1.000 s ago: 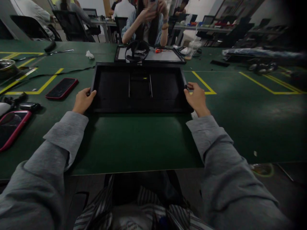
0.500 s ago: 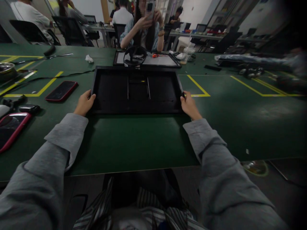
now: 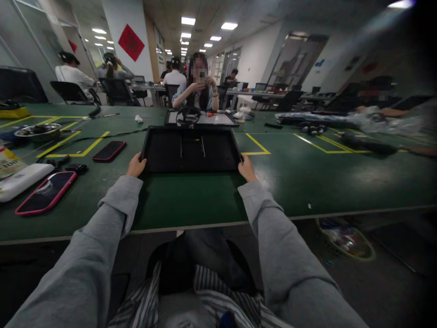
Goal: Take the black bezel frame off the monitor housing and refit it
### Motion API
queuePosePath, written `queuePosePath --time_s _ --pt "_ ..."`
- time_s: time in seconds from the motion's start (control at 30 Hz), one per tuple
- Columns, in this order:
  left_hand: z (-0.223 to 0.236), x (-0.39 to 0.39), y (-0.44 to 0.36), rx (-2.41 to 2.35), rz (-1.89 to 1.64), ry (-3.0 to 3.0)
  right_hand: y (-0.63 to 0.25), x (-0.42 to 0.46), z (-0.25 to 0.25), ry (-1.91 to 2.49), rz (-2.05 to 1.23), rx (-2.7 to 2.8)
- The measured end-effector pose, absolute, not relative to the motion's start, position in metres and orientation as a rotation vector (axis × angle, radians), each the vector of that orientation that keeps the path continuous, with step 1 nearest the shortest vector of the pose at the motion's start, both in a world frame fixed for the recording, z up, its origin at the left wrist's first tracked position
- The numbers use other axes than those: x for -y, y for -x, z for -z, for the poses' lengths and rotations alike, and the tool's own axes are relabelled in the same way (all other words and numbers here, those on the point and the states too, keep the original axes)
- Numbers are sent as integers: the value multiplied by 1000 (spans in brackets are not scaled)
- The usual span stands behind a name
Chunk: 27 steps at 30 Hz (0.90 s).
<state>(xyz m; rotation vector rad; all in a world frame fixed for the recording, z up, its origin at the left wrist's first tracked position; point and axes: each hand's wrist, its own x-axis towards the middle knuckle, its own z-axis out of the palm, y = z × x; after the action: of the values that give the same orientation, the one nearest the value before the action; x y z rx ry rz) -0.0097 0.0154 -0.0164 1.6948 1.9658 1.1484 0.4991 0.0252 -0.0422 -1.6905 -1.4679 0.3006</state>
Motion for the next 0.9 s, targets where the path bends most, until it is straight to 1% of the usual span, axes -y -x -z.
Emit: queuePosePath --time_s 0.1,0.37,0.9 --pt "9 8 3 -2026 -1125 -1611 -495 -8 38 1689 -322 1401" --pt "0 72 0 -2108 -1200 -1487 -488 46 33 1648 -255 1313" --pt "15 65 2 -2258 -1208 -1608 -490 40 43 1649 -200 1347"
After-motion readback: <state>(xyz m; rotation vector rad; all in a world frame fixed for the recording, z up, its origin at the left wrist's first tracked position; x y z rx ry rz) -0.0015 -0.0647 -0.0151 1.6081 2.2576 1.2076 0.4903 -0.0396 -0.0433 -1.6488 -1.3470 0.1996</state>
